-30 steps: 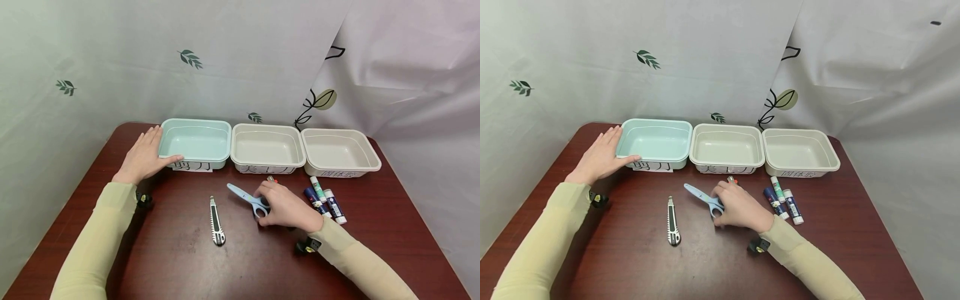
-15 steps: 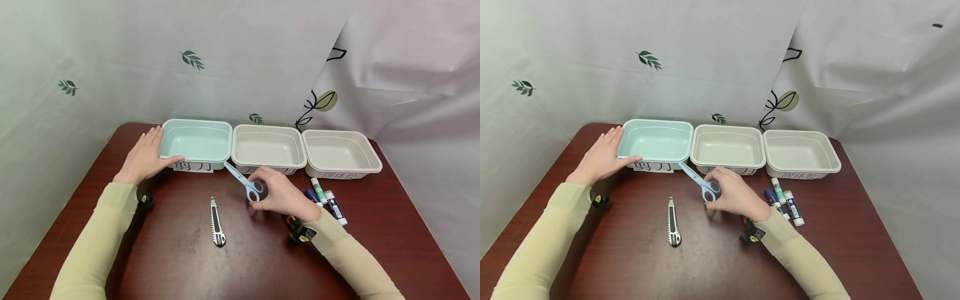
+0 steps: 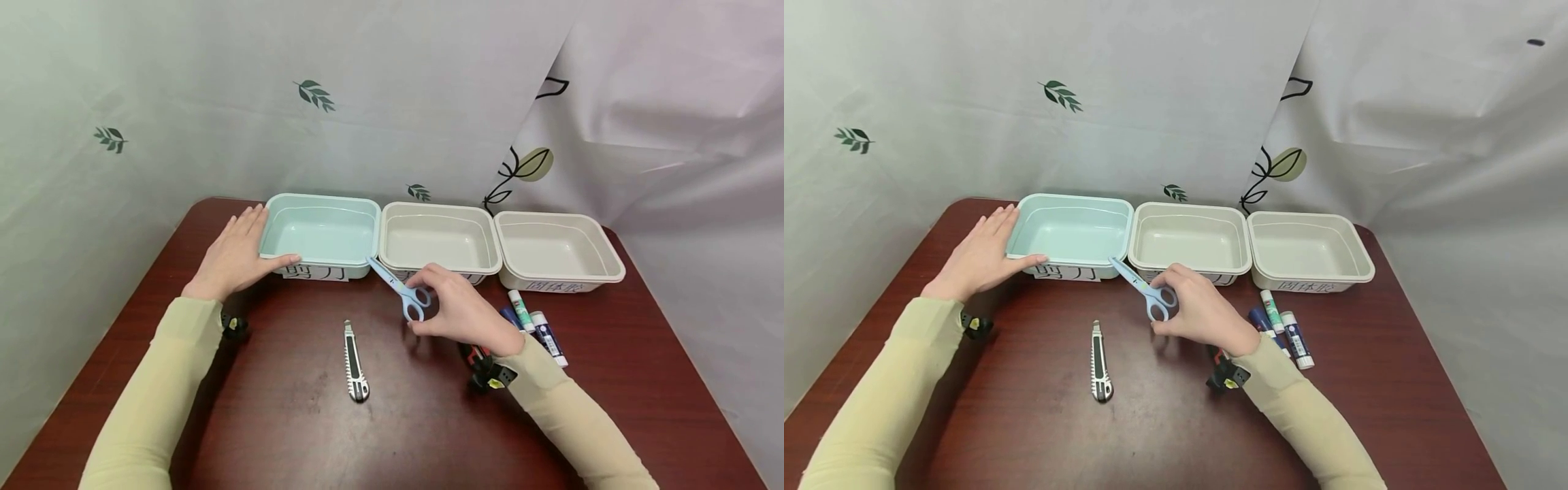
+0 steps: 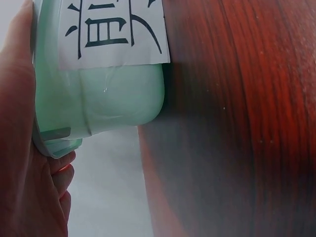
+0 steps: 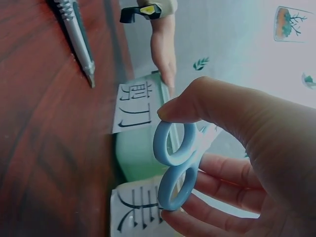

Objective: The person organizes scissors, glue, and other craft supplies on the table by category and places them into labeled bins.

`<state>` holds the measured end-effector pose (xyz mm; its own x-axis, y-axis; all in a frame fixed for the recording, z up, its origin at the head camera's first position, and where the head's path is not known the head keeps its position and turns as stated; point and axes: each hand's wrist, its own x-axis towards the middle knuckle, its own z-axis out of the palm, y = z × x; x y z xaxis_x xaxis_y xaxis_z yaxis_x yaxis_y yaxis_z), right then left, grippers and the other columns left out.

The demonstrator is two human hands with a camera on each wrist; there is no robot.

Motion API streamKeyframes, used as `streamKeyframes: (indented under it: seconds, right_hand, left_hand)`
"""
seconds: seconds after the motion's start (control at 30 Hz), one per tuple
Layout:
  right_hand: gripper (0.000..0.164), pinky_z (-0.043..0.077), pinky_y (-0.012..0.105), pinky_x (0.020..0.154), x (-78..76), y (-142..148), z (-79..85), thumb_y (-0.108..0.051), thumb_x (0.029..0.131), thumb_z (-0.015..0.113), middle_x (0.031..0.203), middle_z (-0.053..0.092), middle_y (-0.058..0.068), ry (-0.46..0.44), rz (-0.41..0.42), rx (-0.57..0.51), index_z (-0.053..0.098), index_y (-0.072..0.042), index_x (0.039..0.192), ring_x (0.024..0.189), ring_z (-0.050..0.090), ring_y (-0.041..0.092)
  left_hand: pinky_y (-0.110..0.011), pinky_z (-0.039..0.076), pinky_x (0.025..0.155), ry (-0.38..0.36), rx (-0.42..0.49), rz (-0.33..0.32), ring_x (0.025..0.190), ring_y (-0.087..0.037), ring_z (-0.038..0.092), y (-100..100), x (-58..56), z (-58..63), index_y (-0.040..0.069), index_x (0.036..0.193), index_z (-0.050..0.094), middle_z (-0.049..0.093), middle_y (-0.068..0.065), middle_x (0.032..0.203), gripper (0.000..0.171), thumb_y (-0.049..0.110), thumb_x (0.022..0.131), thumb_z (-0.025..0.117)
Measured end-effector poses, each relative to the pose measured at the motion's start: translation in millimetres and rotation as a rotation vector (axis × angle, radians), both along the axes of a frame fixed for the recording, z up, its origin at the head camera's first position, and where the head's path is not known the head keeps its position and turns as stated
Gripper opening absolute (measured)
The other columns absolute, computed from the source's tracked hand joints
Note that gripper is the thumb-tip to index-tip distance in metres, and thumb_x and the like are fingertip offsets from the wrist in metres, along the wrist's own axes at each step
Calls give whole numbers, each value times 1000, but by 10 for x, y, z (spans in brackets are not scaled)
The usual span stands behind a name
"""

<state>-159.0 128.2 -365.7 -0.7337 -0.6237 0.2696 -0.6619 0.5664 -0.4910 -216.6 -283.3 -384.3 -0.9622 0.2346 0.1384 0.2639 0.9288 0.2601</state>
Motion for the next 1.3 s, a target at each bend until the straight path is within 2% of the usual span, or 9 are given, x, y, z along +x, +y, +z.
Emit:
streamKeyframes:
  seconds: [0.33,0.47,0.77,0.97,1.3]
  right_hand:
    - [49,51,30,78,-108,-98,146,-21,71,88,108,61,-4,9,38,-52,68,-10,114,89,61,19]
    - [48,55,34,81,-164,-155,229,-19,70,87,107,61,-4,9,46,-65,68,-9,113,91,62,19]
    - [50,54,38,84,-384,-259,420,-19,70,87,106,64,1,72,62,-86,68,-6,114,95,63,19]
    - [47,54,38,87,-546,-362,531,-18,72,85,112,64,3,57,79,-113,68,-4,114,98,63,23]
    - [46,55,34,89,-780,-564,663,-14,73,85,111,63,5,35,33,-131,69,-3,115,102,60,21]
  left_hand:
    - [-50,5,124,-33,43,13,153,-39,9,5,10,7,-5,161,10,15,-26,165,122,75,85,63]
    - [-50,5,124,-22,36,13,153,-39,10,-8,-2,-9,-5,160,11,17,-27,164,122,75,85,62]
    - [-47,2,125,-14,-15,9,153,-38,9,-9,-21,6,-5,161,13,16,-26,165,119,77,87,58]
    - [-48,2,124,-19,-26,8,153,-39,10,-2,-24,22,-6,160,13,16,-27,165,119,78,87,56]
    - [-48,2,124,-21,-15,6,154,-37,8,-15,-14,19,-5,161,11,15,-27,165,118,77,88,56]
